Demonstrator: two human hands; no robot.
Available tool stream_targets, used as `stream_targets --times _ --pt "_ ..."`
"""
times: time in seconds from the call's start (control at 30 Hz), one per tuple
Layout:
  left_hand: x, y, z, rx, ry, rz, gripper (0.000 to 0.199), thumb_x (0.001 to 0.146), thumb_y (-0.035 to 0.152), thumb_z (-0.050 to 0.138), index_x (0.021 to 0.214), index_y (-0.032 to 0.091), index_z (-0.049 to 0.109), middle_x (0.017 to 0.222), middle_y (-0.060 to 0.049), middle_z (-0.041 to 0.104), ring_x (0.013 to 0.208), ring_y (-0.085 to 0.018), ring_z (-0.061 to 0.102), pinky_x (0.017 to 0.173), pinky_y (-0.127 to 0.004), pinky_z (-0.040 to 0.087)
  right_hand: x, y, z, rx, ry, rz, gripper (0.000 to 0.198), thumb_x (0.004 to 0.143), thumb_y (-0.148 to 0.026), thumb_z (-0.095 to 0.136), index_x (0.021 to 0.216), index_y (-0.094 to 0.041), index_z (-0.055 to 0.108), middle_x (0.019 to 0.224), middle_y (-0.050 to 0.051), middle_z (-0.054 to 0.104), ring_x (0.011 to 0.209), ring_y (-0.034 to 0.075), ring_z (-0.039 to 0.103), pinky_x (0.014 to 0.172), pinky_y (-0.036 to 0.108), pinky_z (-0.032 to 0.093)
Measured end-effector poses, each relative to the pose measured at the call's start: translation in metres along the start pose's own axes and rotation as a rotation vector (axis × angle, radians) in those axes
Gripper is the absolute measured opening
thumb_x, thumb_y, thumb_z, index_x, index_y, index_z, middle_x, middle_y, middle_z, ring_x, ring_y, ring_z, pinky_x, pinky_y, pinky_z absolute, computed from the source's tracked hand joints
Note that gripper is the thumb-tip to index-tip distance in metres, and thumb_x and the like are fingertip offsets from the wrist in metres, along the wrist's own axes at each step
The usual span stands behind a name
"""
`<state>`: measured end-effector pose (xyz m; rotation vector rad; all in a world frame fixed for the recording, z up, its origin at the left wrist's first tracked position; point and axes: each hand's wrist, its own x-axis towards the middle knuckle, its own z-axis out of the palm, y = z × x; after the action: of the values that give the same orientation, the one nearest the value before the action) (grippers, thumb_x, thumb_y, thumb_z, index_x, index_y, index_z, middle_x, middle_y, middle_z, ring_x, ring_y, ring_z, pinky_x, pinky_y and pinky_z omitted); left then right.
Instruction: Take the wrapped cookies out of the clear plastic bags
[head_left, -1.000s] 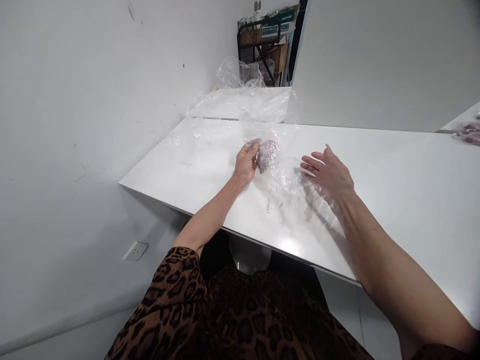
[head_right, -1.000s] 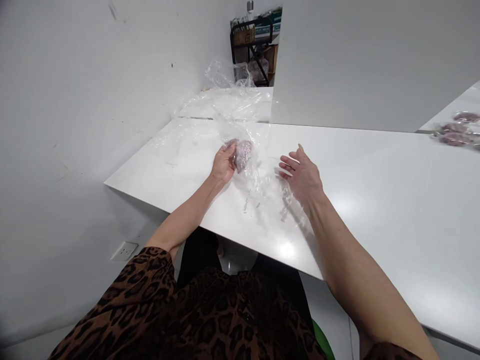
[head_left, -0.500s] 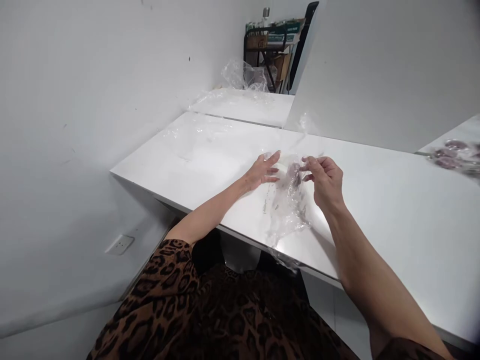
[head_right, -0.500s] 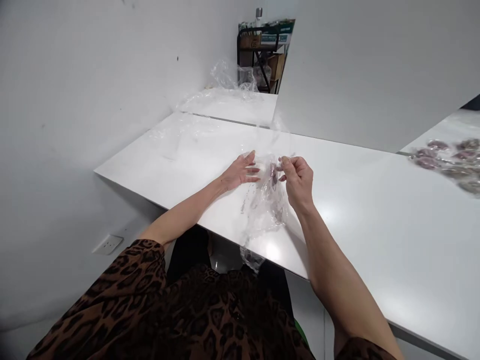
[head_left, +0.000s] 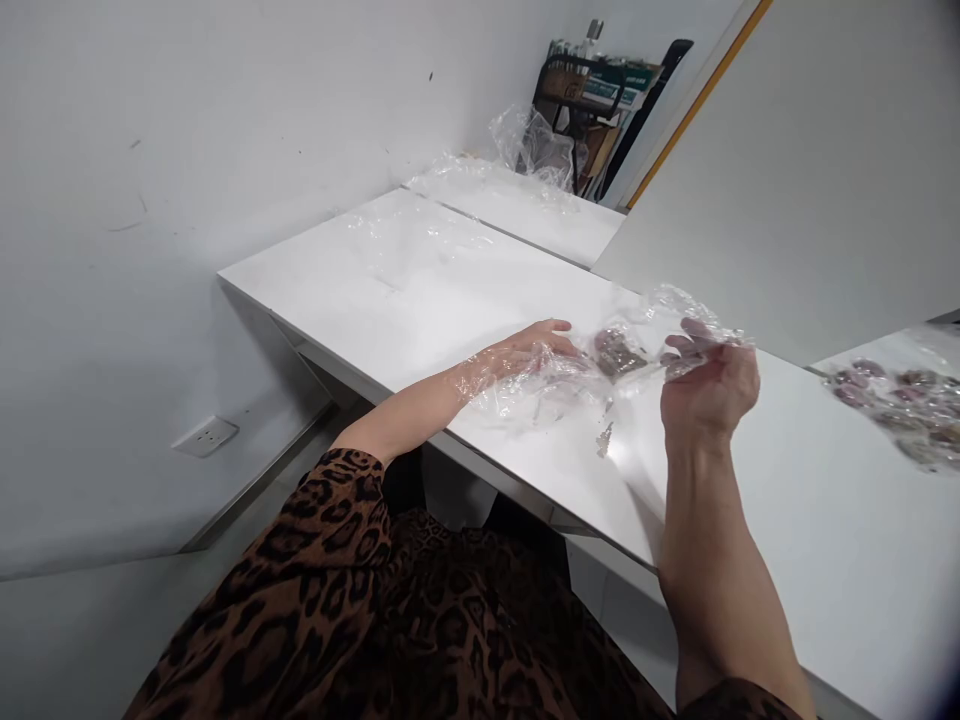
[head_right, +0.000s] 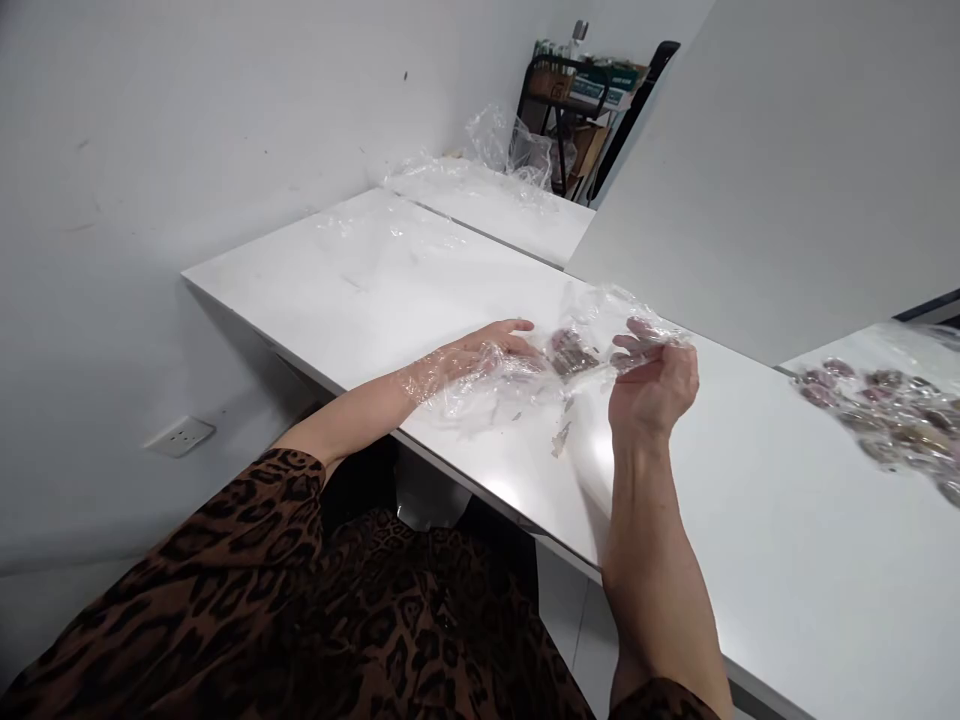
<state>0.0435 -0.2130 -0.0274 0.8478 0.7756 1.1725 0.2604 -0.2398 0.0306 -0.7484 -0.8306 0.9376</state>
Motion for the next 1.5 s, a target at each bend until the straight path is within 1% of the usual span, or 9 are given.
stream_targets --times 0.13,0.33,0.53,0.77,0.9,1.03,1.17,1.27,1.5 --pt "-0.001 0.003 0.003 0.306 -0.236 -0.165 0.027 0.065 0.022 0.092 0.088 0.016 0.078 0.085 -0.01 0.075 0.073 -0.02 0.069 0.079 -0.039 0.056 0.004 -0.006 -0.003 0.053 0.043 0.036 0.014 0.081 -0.028 0.055 0.069 -0.024 0.061 0.09 0.008 0.076 0.063 0.016 0.061 0.05 0.028 0.042" --pt "-0.003 0.003 0.016 0.385 -0.182 0.048 0.098 0.061 0.039 0.099 0.149 0.025 0.059 0.147 -0.022 0.062 0.114 -0.03 0.07 0.098 -0.041 0.055 -0.008 0.001 0.009 -0.049 -0.07 0.035 0.022 0.082 -0.035 0.065 0.071 -0.022 0.051 0.077 0.006 0.074 0.046 0.01 0.052 0.042 0.024 0.034" --pt "0.006 0.0 0.015 0.51 -0.117 0.285 0.023 0.082 0.034 0.079 0.096 0.015 0.077 0.129 -0.011 0.07 0.124 -0.026 0.062 0.114 -0.041 0.043 -0.011 0.004 0.006 -0.054 -0.186 0.001 0.033 0.08 -0.042 0.082 0.076 -0.025 0.054 0.058 -0.003 0.063 0.047 0.012 0.053 0.038 0.019 0.028" --pt "0.008 0.023 0.006 0.169 0.138 0.245 0.02 0.085 0.032 0.077 0.075 0.016 0.07 0.079 0.0 0.066 0.079 -0.011 0.059 0.079 -0.024 0.044 0.003 -0.008 -0.009 -0.301 -0.286 0.004 0.046 0.071 -0.06 0.09 0.082 -0.022 0.067 0.061 -0.002 0.061 0.044 0.006 0.035 0.041 0.022 0.015" --pt "0.002 0.025 0.008 0.187 0.258 0.275 0.042 0.09 0.03 0.076 0.06 0.018 0.049 0.061 0.005 0.045 0.063 -0.009 0.045 0.069 -0.025 0.039 -0.009 -0.006 -0.004 -0.503 -0.477 0.172 0.063 0.064 -0.066 0.093 0.108 -0.024 0.075 0.072 -0.002 0.066 0.052 0.008 0.043 0.045 0.024 0.028" --pt "-0.006 0.019 0.017 0.416 0.357 0.34 0.05 0.088 0.039 0.082 0.06 0.02 0.045 0.061 0.005 0.041 0.065 -0.011 0.043 0.067 -0.026 0.036 -0.027 0.016 0.003 -0.629 -0.474 0.25 0.068 0.061 -0.067 0.093 0.107 -0.022 0.073 0.092 0.003 0.074 0.068 0.013 0.059 0.053 0.026 0.041" --pt "-0.001 0.019 0.012 0.498 0.327 0.333 0.062 0.09 0.054 0.076 0.054 0.021 0.039 0.057 0.004 0.038 0.065 -0.012 0.044 0.065 -0.026 0.036 -0.028 0.036 0.004 -0.58 -0.427 0.243 0.054 0.059 -0.063 0.094 0.075 -0.019 0.068 0.071 0.002 0.068 0.059 0.012 0.054 0.051 0.025 0.037" --pt "0.008 0.024 -0.001 0.448 0.351 0.28 0.057 0.097 0.054 0.066 0.056 0.019 0.049 0.063 0.0 0.053 0.067 -0.012 0.049 0.064 -0.025 0.039 -0.019 0.037 0.002 -0.353 -0.272 0.172 0.048 0.062 -0.054 0.095 0.069 -0.02 0.062 0.069 0.001 0.067 0.059 0.01 0.057 0.051 0.022 0.04" --pt "0.001 0.028 -0.002 0.357 0.305 0.116 0.052 0.09 0.069 0.07 0.102 0.02 0.064 0.109 -0.008 0.07 0.079 -0.014 0.064 0.064 -0.024 0.049 -0.006 0.029 0.007 -0.135 -0.129 0.276 0.029 0.072 -0.036 0.085 0.082 -0.02 0.063 0.08 0.002 0.074 0.059 0.012 0.064 0.045 0.02 0.043"
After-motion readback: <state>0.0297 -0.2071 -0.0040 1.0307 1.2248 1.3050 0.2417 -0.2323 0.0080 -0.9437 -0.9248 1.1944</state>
